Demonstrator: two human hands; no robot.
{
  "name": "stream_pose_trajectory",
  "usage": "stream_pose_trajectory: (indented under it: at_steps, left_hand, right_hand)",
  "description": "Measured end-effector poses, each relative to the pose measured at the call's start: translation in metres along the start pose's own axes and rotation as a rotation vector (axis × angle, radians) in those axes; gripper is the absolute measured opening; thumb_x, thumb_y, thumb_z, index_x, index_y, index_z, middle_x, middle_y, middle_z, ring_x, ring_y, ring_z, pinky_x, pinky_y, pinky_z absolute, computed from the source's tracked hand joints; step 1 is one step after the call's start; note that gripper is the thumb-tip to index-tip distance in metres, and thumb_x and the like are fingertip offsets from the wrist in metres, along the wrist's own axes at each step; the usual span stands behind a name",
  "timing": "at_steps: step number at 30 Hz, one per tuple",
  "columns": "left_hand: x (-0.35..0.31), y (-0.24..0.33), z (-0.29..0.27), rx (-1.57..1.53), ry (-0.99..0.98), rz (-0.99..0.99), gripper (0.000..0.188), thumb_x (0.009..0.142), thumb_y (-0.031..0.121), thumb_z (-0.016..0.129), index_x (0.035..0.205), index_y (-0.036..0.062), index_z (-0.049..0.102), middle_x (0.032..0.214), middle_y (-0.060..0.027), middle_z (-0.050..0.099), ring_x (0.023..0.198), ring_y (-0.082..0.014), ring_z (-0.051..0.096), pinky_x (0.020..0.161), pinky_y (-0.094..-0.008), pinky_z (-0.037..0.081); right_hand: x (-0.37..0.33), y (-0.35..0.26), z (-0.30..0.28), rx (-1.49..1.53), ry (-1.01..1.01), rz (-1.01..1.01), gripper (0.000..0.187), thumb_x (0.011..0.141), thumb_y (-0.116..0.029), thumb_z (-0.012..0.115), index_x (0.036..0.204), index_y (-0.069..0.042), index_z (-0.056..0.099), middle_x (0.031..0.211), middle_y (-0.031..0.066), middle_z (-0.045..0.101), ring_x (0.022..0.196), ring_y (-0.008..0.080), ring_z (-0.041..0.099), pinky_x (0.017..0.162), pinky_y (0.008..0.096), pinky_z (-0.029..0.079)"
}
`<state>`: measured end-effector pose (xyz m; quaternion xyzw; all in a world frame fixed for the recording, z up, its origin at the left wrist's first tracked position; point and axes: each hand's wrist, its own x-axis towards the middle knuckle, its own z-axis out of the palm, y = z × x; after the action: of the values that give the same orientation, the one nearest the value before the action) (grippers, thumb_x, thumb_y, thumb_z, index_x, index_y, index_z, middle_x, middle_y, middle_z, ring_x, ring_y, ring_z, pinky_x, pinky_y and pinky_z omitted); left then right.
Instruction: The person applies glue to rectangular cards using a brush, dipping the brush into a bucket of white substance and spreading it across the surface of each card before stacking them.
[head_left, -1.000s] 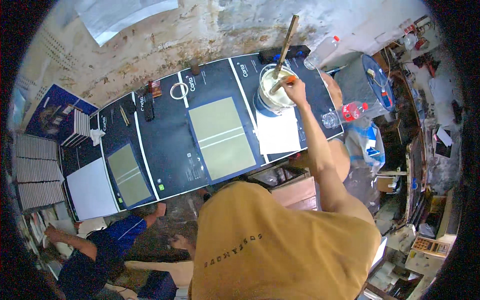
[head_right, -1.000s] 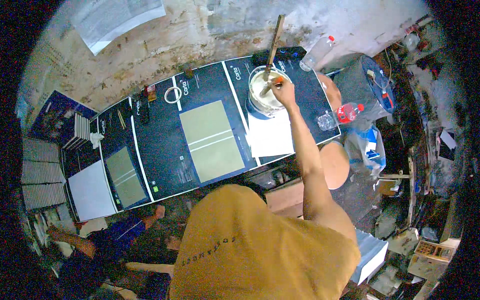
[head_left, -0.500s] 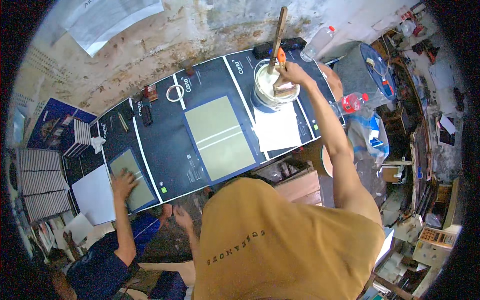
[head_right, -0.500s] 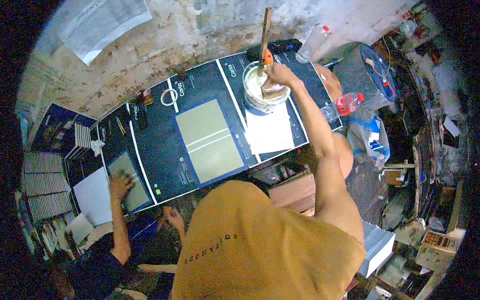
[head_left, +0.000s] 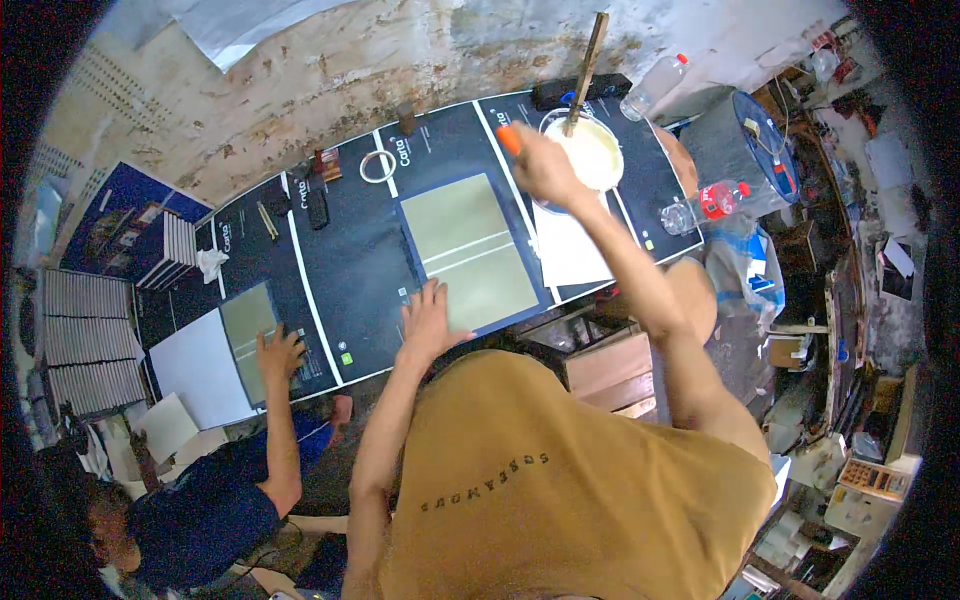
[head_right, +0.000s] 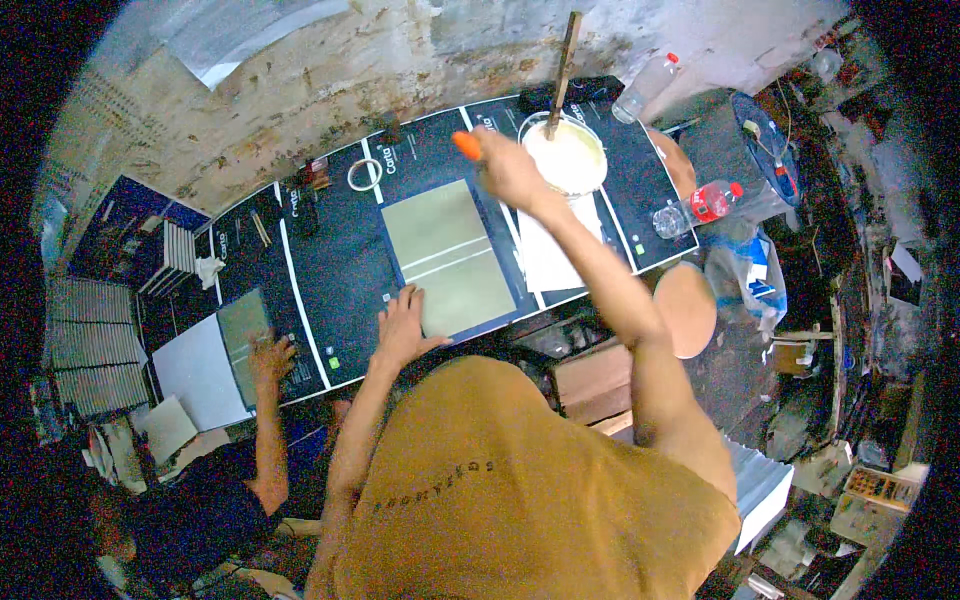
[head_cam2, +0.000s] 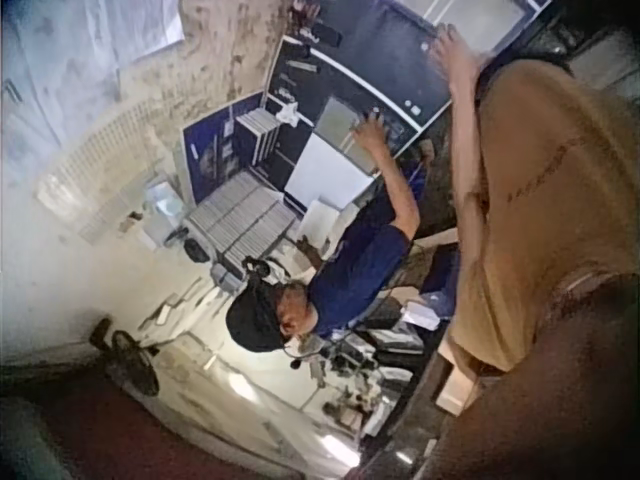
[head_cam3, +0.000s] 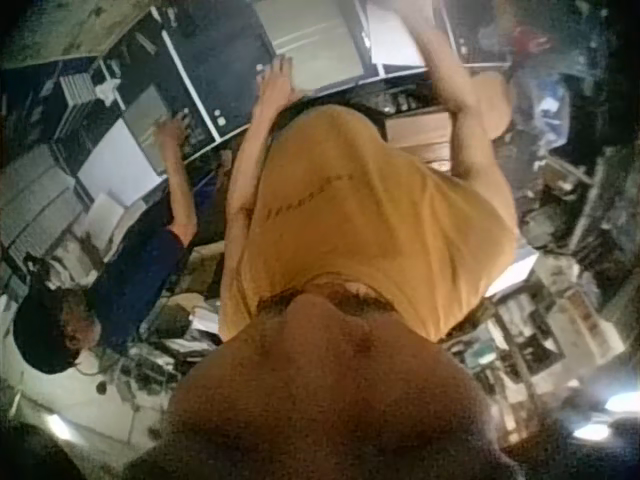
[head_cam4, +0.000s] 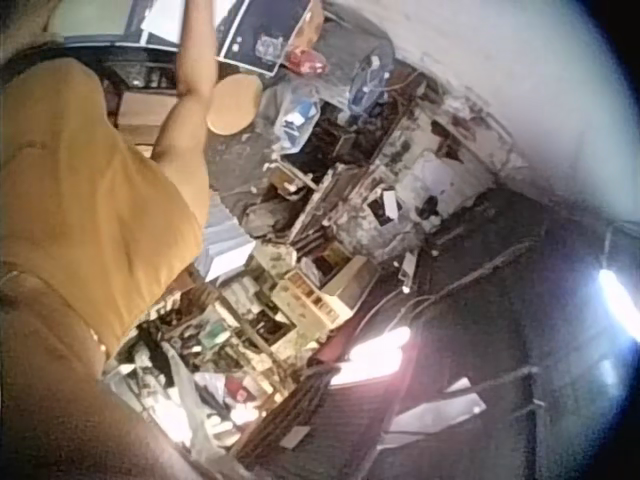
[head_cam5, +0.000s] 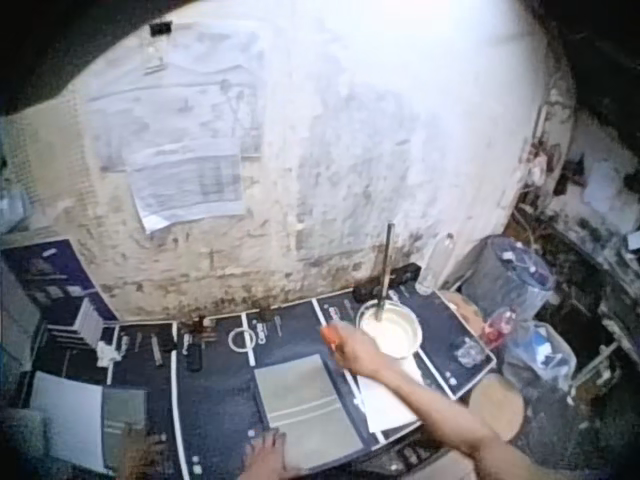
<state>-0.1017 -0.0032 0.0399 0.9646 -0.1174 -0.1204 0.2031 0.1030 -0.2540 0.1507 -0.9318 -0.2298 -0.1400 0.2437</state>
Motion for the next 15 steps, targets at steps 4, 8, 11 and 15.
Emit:
stream_pose_trajectory:
  at_steps: [4,8,11,15]
  left_hand:
    - [0.004,0.002,-0.011,0.049,-0.163,-0.044,0.105,0.056,0.047,0.092,0.140,0.0044,0.044,0.144,-0.0117,0.042,0.127,-0.0354,0.048,0.098,-0.0569,0.044]
    - [0.003,-0.007,-0.003,0.066,-0.140,-0.004,0.108,0.057,0.047,0.091,0.142,0.0045,0.041,0.142,-0.0110,0.043,0.123,-0.0347,0.051,0.096,-0.0576,0.046]
    - [-0.001,-0.012,0.006,0.032,-0.108,-0.004,0.109,0.058,0.047,0.091,0.143,0.0037,0.039,0.143,-0.0121,0.042,0.122,-0.0356,0.053,0.095,-0.0571,0.048]
    - [0.000,-0.012,0.008,-0.023,-0.142,0.001,0.109,0.058,0.046,0.092,0.142,0.0012,0.039,0.146,-0.0154,0.039,0.123,-0.0384,0.052,0.096,-0.0530,0.049]
  right_hand:
    - [-0.034,-0.034,0.086,0.490,0.109,0.276,0.034,0.081,-0.018,0.074,0.110,-0.002,0.065,0.083,0.0193,0.069,0.080,0.0313,0.070,0.072,0.0425,0.053]
    - [-0.083,0.025,0.103,0.241,0.050,0.751,0.032,0.082,-0.024,0.076,0.100,0.002,0.070,0.084,0.0200,0.071,0.078,0.0204,0.070,0.070,0.0360,0.053]
    - [-0.110,0.048,0.047,0.429,0.593,0.592,0.033,0.084,-0.029,0.077,0.091,0.002,0.070,0.081,0.0104,0.071,0.069,0.0141,0.064,0.063,0.0309,0.049]
    - [-0.096,0.071,-0.073,0.579,0.694,0.671,0.028,0.088,-0.033,0.076,0.088,-0.006,0.071,0.073,0.0009,0.063,0.065,0.0063,0.054,0.056,0.0233,0.039]
